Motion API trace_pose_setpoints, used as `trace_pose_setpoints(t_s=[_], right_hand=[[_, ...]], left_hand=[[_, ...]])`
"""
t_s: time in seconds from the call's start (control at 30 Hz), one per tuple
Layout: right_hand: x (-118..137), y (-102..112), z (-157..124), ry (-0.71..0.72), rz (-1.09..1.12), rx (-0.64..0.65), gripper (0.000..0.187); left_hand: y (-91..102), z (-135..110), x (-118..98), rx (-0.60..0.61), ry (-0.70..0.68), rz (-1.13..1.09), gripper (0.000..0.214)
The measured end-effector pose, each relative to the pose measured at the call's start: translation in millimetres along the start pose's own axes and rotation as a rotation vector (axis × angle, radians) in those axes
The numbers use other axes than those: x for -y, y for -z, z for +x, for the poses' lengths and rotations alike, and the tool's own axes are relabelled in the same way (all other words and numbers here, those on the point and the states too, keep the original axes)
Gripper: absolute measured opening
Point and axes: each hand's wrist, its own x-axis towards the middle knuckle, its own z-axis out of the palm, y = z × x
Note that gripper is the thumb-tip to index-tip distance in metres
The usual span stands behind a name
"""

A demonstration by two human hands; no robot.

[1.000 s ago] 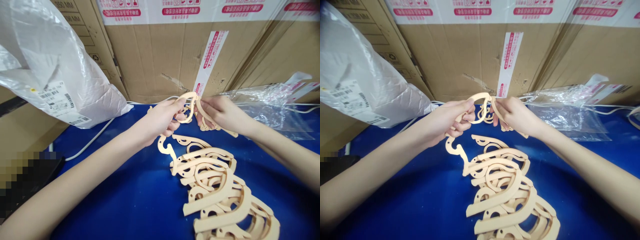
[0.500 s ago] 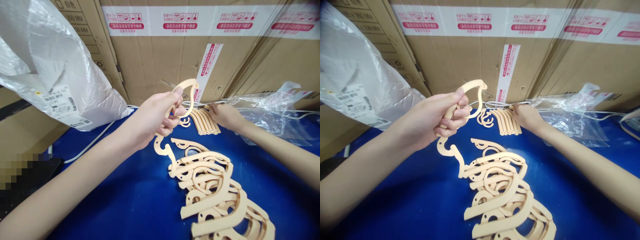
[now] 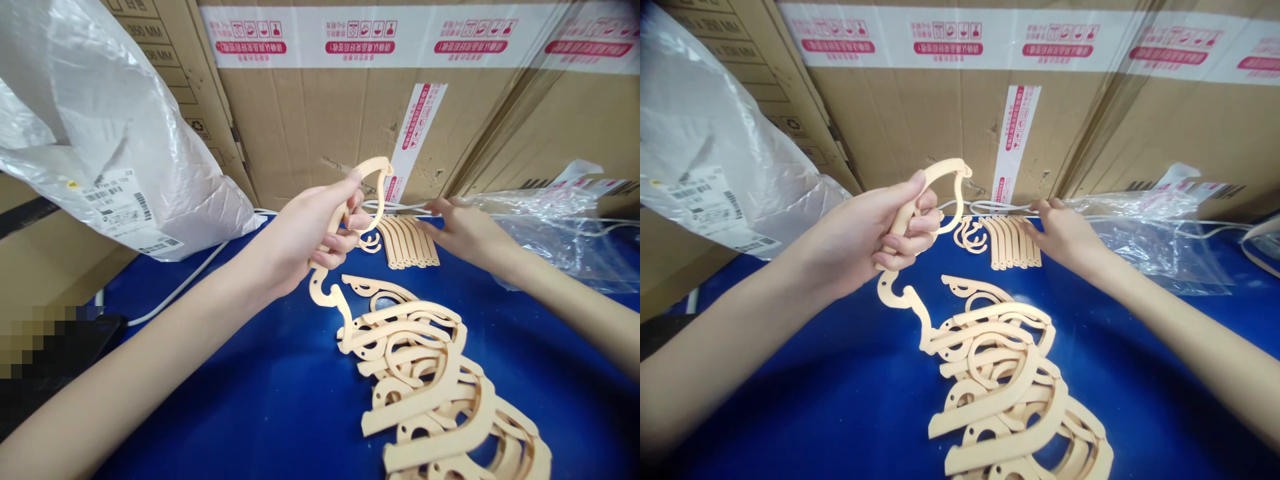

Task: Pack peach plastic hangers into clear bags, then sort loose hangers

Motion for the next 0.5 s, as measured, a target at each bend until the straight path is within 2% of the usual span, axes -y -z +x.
trace_pose_setpoints(t_s=[0.1, 0.13, 0.17, 0.23, 0.27, 0.33, 0.37, 0.43, 0.5], right_hand=[[40, 12, -17, 0.108, 0.118, 0.053, 0.041], [56, 16, -22, 0.147, 0.206, 0.106, 0.049], [72, 20, -27, 0.169, 0.431, 0.196, 0.053], [99, 27, -32, 0.160, 0.782, 0.229, 0.052], [108, 31, -33, 0.174, 0.896, 0.199, 0.054], [119, 38, -33, 0.190, 0.967, 0.135, 0.059], [120, 42, -32, 0.190, 0.973, 0.075, 0.054], [118, 47, -30, 0.184, 0.954, -0.022, 0.031], [112, 52, -28, 0.174, 0.892, -0.077, 0.013]], left_hand=[[-5.8, 3, 3, 0.040, -0.024, -0.081, 0.043], [-10.2, 4, 5, 0.048, -0.058, -0.084, 0.042], [-15.6, 5, 6, 0.047, -0.109, -0.060, 0.041], [-27.1, 5, 7, 0.025, -0.245, 0.079, 0.039], [-32.1, 5, 7, 0.004, -0.318, 0.193, 0.039], [-38.5, 4, 6, -0.040, -0.458, 0.465, 0.036], [-39.5, 4, 6, -0.056, -0.514, 0.597, 0.033], [-38.3, 5, 8, -0.057, -0.602, 0.833, 0.028], [-34.6, 6, 11, -0.061, -0.665, 1.015, 0.025]])
